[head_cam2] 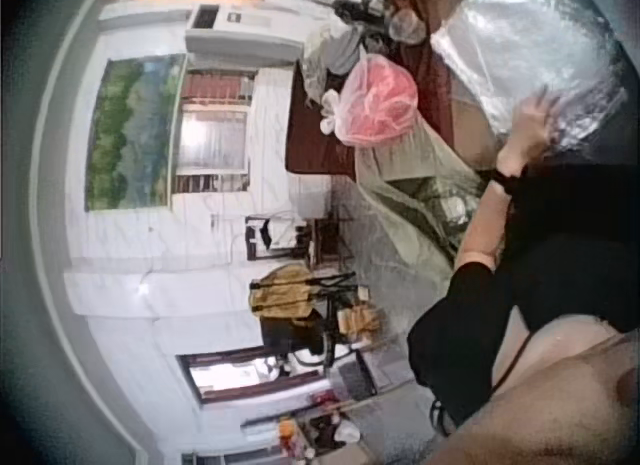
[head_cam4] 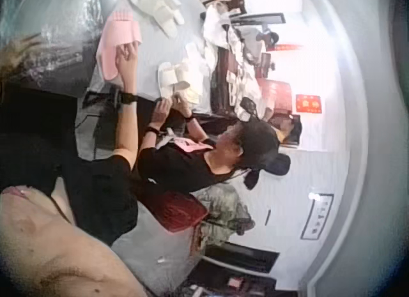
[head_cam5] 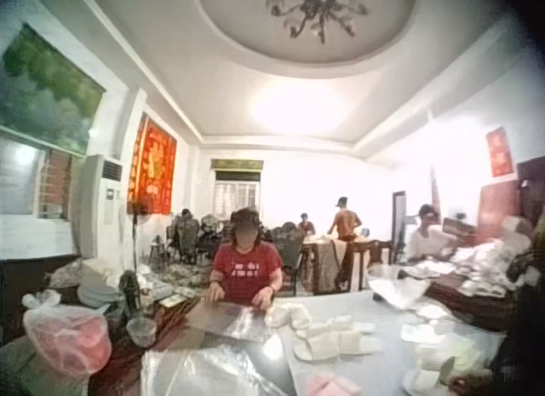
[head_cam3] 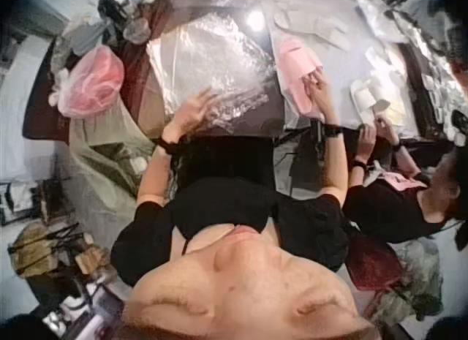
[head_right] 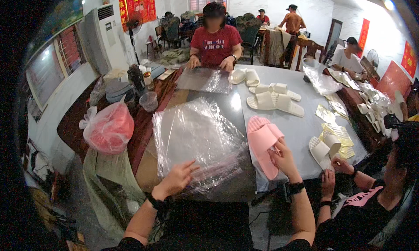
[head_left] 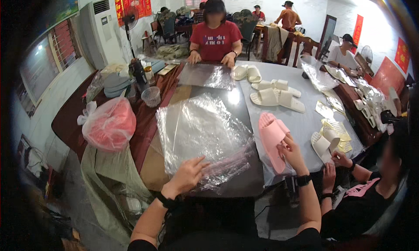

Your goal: Manually packaging finished slippers into plastic bags and placing them into a large sack.

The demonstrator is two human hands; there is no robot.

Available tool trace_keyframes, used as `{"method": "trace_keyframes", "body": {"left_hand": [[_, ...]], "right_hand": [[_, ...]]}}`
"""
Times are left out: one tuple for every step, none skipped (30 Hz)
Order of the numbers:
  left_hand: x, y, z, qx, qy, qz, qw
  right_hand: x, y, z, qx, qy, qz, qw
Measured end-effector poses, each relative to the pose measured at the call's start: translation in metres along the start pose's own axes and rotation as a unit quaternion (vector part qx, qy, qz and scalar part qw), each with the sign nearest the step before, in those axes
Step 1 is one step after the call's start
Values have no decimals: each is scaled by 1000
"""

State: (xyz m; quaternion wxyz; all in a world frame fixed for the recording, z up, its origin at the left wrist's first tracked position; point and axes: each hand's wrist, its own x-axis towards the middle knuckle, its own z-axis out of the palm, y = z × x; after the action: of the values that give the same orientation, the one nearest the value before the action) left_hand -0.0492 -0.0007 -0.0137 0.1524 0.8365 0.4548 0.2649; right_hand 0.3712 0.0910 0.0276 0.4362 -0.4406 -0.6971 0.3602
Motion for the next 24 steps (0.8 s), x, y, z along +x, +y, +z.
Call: {"method": "trace_keyframes", "body": {"left_hand": [[-2, -4, 1, -1, -2, -9, 1000], [-6, -7, 3, 28, 38, -37, 998], [-8, -8, 3, 58, 77, -63, 993], [-11, -9, 2, 57, 76, -69, 993], [-14, -9, 0, 120, 65, -71, 988], [-18, -9, -2, 182, 54, -71, 979], [-20, -13, -5, 183, 55, -76, 979], [-23, -21, -8, 193, 65, -62, 977], [-25, -26, -12, 203, 75, -47, 975], [-25, -30, -16, 203, 76, -52, 975], [-24, -35, -22, 226, 77, -40, 970], [-24, -38, -25, 250, 77, -29, 965], [-24, -37, -27, 220, 71, -68, 970], [-28, -40, -27, 221, 72, -72, 970], [-30, -46, -27, 200, 46, -108, 973], [-33, -50, -26, 178, 20, -142, 973], [-35, -54, -23, 178, 23, -145, 973], [-36, -55, -21, 158, 46, -123, 979], [-39, -56, -20, 137, 70, -101, 983], [-39, -58, -18, 137, 71, -104, 983], [-36, -55, -19, 136, 58, -101, 984], [-33, -52, -19, 135, 46, -99, 985], [-32, -48, -19, 133, 47, -102, 985], [-28, -41, -22, 140, 52, -103, 983]], "right_hand": [[-6, -6, 0, 13, 11, -25, 1000], [-12, -9, 3, 16, 4, -21, 1000], [-19, -11, 4, 13, 1, -12, 1000], [-25, -15, 7, 10, -1, -4, 1000], [-32, -21, 10, 12, -7, -3, 1000], [-40, -31, 14, 37, -14, 14, 999], [-45, -36, 18, 61, -21, 31, 997], [-48, -37, 21, 62, -26, 30, 997], [-51, -38, 23, 17, -41, -10, 999], [-53, -38, 24, -29, -56, -50, 997], [-56, -33, 28, 18, -60, -47, 997], [-57, -34, 32, 20, -65, -48, 997], [-58, -36, 35, 6, -68, -50, 996], [-58, -39, 38, -8, -71, -52, 996], [-57, -43, 40, -23, -78, -68, 994], [-57, -43, 42, -22, -81, -70, 994], [-60, -41, 44, -18, -81, -67, 994], [-60, -42, 46, -13, -81, -63, 995], [-60, -45, 48, -13, -83, -64, 994], [-60, -49, 50, 11, -90, -54, 994], [-61, -53, 51, 33, -97, -44, 994], [-61, -54, 51, 32, -100, -44, 994], [-60, -54, 51, 19, -110, -51, 992], [-59, -55, 51, 5, -119, -60, 991]]}}
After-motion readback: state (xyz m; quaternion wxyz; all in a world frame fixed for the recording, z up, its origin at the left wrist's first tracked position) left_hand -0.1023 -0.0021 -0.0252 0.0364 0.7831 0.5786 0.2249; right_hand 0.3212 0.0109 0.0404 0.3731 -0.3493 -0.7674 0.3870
